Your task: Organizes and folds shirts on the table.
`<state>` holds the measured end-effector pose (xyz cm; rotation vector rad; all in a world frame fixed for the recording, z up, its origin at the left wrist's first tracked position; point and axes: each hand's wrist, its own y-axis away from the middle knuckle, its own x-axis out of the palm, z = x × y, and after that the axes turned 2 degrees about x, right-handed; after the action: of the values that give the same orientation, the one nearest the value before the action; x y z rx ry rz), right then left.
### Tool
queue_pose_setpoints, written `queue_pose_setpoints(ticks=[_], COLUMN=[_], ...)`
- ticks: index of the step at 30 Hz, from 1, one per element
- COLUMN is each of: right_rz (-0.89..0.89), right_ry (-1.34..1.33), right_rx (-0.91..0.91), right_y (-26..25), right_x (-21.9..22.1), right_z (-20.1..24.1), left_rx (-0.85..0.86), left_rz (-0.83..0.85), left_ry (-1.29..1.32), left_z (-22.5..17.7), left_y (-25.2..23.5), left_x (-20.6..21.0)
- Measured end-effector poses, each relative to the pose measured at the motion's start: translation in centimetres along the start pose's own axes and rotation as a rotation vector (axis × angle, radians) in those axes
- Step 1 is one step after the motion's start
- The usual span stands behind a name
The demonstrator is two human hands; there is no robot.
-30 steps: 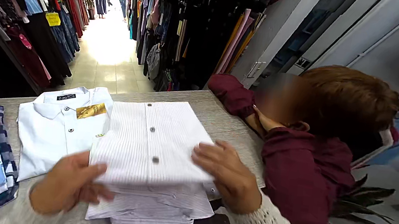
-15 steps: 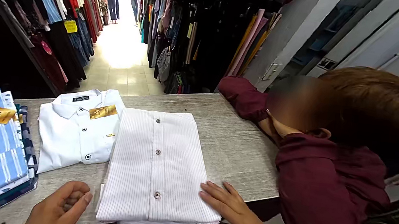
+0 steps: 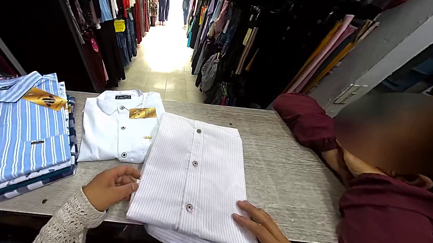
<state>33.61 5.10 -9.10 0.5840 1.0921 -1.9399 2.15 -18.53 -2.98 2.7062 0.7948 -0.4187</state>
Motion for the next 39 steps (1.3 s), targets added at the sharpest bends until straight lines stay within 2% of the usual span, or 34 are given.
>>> queue_pose_setpoints(ticks=[4, 7, 10, 14, 19, 27, 30, 34, 36, 39], right_rz=[0.092, 0.209, 0.370, 0.649, 0.543, 0.640, 0.495, 0.344, 0.405, 0.706], right_ry=[0.001, 0.019, 0.065, 0.026, -0.011, -0.027, 0.001, 0.030, -0.005, -0.037], right_rx=[-0.138, -0.259, -0.318, -0.389, -0.588, -0.509, -0.591, -0.668, -0.608, -0.367], right_y=[-4.5, -10.3, -15.7, -20.3, -20.2, -20.1, -19.7, -19.6, -19.3, -18.5], right_x=[0.3, 1.6, 3.9, 7.3, 8.5, 8.5, 8.4, 9.0, 9.6, 9.0], right_z=[3.2, 7.3, 9.9, 10.4, 9.9, 9.4, 9.7, 10.2, 10.3, 10.8], left_rx=[0.070, 0.007, -0.034, -0.002, -0.002, -0.067, -0.058, 0.094, 0.047, 0.015], left_rz=[-0.085, -0.093, -0.093, -0.070, -0.023, 0.076, 0.069, 0.015, -0.036, -0.072], left_ry=[0.081, 0.078, 0.114, 0.094, 0.103, 0.143, 0.149, -0.058, -0.109, -0.103], left_z=[-0.2, -0.8, -0.3, 0.4, 0.8, 0.6, 0.8, 0.9, -0.8, -0.4], left_y=[-0.8, -1.7, -2.1, -1.9, -2.2, -3.3, -3.5, -4.4, -4.0, -4.4], left_x=[0.2, 0.7, 1.1, 0.9, 0.1, -0.8, -0.8, -0.1, 0.5, 0.4])
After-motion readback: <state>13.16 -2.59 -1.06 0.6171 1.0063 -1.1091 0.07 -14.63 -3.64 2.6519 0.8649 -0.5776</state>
